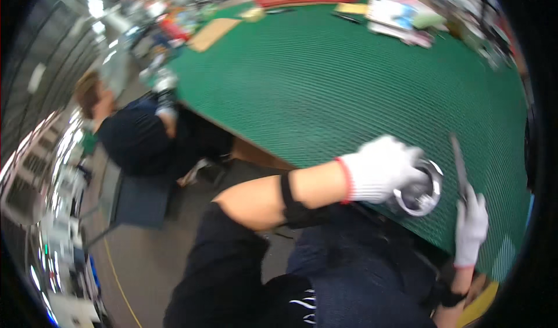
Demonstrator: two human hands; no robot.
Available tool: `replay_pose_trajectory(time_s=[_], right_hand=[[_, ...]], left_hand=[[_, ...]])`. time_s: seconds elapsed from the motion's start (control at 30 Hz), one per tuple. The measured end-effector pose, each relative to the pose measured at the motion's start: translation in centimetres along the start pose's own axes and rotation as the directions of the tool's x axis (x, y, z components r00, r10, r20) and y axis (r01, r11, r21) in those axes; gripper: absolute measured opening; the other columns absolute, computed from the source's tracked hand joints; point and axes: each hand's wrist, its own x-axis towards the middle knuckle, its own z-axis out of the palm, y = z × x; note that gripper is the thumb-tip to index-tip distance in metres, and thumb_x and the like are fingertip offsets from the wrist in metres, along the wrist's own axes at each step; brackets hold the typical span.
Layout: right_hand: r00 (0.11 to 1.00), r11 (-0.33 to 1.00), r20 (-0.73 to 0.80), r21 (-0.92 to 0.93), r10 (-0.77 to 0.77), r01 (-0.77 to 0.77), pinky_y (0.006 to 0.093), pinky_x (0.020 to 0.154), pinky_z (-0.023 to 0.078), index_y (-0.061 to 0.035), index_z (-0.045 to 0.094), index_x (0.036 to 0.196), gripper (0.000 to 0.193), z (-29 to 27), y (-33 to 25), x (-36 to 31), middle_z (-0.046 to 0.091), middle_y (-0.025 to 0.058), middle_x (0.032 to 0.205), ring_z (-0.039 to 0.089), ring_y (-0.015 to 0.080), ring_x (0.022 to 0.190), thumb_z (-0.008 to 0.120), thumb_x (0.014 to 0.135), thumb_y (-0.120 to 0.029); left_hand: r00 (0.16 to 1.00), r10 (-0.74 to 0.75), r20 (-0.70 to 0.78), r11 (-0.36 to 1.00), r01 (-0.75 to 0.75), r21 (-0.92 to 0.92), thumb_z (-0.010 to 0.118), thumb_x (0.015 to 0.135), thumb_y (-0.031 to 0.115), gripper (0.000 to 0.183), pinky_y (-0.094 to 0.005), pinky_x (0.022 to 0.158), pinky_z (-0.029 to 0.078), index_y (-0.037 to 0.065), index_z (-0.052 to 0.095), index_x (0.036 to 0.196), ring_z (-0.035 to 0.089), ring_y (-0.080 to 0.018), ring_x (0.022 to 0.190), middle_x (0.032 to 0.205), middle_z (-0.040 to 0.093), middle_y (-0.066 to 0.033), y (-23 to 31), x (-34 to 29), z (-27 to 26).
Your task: The person is filing the edges of circular metal components to smooth them, then placing them in a rack.
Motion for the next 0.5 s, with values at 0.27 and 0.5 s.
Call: replay_pose_trajectory(time_s=[0.27, 0.5], right_hand=[[0.992, 0.999, 0.127, 0.049, -0.002, -0.004, 0.0438, 0.077, 0.051, -0.0088, 0.051, 0.137, 0.042, 2.5, 2.3, 0.2, 0.058, 0.0193, 0.112, 0.063, 0.0365, 0.094, 0.055, 0.095, -0.008], [0.985, 0.991, 0.171, 0.123, 0.036, -0.057, 0.0405, 0.091, 0.05, -0.01, 0.049, 0.141, 0.041, 3.3, 8.2, -0.7, 0.057, 0.0181, 0.121, 0.061, 0.0321, 0.11, 0.05, 0.1, -0.011]], left_hand=[[0.99, -0.138, -0.022, 0.936, 0.138, 0.325, 0.062, 0.083, 0.02, 0.028, -0.0409, 0.08, 0.049, 0.015, 0.067, 0.11, 0.061, -0.0268, 0.089, 0.098, 0.061, -0.0102, 1.5, -2.5, 0.5], [0.883, -0.469, 0.019, 0.875, 0.467, -0.125, 0.078, 0.066, 0.021, 0.09, -0.045, 0.074, 0.053, 0.001, 0.037, 0.143, 0.067, -0.0341, 0.08, 0.089, 0.066, -0.0169, 5.9, -6.3, 1.6]])
